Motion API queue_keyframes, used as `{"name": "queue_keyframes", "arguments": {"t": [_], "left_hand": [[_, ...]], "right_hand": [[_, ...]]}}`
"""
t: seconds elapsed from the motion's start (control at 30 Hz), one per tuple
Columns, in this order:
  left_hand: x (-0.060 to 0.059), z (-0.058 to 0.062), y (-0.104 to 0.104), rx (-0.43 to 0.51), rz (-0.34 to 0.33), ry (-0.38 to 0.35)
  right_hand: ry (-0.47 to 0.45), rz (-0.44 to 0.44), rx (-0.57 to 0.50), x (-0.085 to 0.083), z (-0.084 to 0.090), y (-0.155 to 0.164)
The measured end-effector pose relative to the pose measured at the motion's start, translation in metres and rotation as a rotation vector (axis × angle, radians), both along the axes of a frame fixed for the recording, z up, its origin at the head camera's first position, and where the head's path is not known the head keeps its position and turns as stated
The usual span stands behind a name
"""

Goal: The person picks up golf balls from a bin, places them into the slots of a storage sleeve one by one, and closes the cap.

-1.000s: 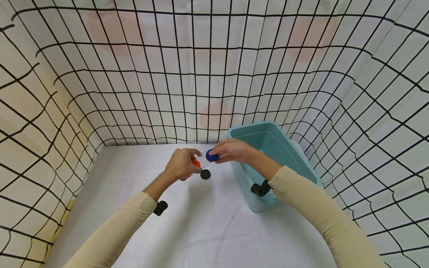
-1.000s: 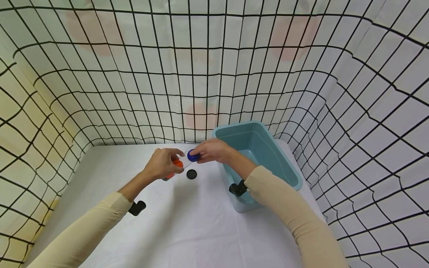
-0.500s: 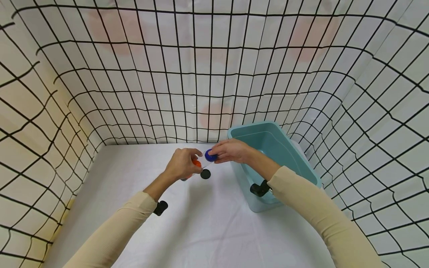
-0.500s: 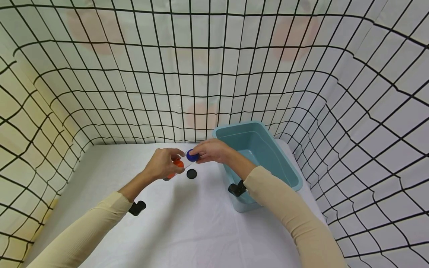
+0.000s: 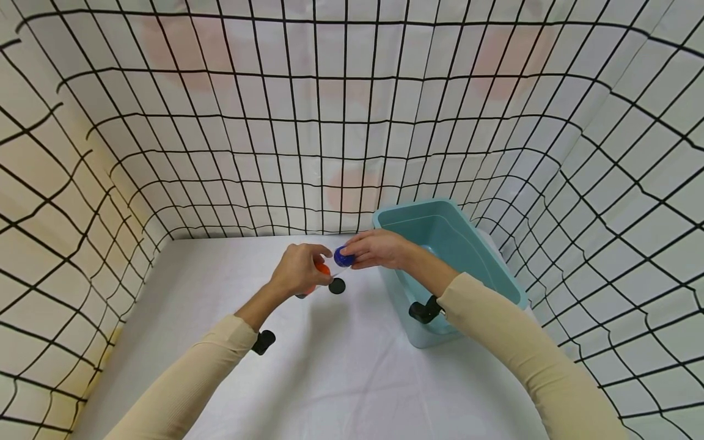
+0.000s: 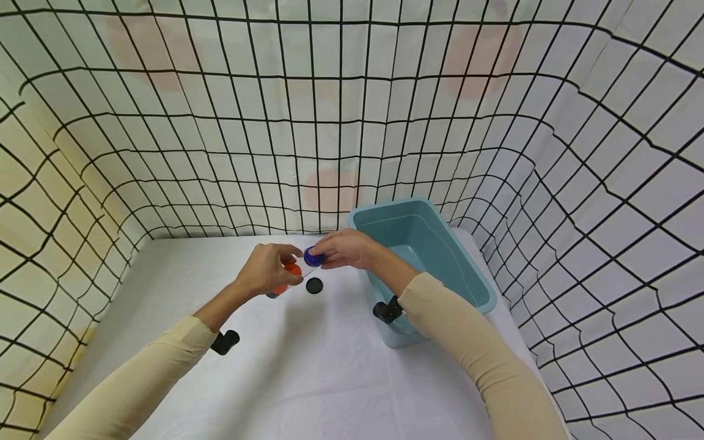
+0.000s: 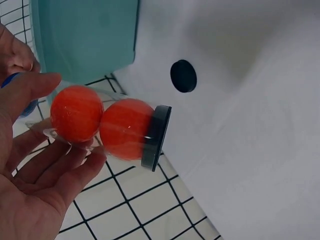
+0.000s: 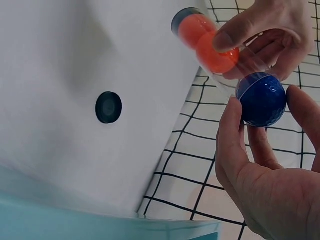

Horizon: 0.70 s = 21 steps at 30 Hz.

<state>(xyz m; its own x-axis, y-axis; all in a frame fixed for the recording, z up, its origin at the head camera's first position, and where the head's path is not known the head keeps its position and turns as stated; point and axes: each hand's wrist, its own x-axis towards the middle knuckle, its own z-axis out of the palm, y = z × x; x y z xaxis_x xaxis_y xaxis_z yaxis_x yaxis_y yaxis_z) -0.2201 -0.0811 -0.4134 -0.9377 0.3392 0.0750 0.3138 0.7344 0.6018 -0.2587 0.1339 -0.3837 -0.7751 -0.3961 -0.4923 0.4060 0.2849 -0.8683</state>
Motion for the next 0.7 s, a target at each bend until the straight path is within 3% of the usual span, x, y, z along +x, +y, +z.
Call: {"name": "queue_keyframes", "arguments": {"t": [0.7], "left_hand": [[0.0011, -0.0030, -0.0003, -0.002, 0.007, 0.016]], "right_hand": [[-0.005, -0.021, -0.004, 0.0000, 0.0002, 0.0004]]}}
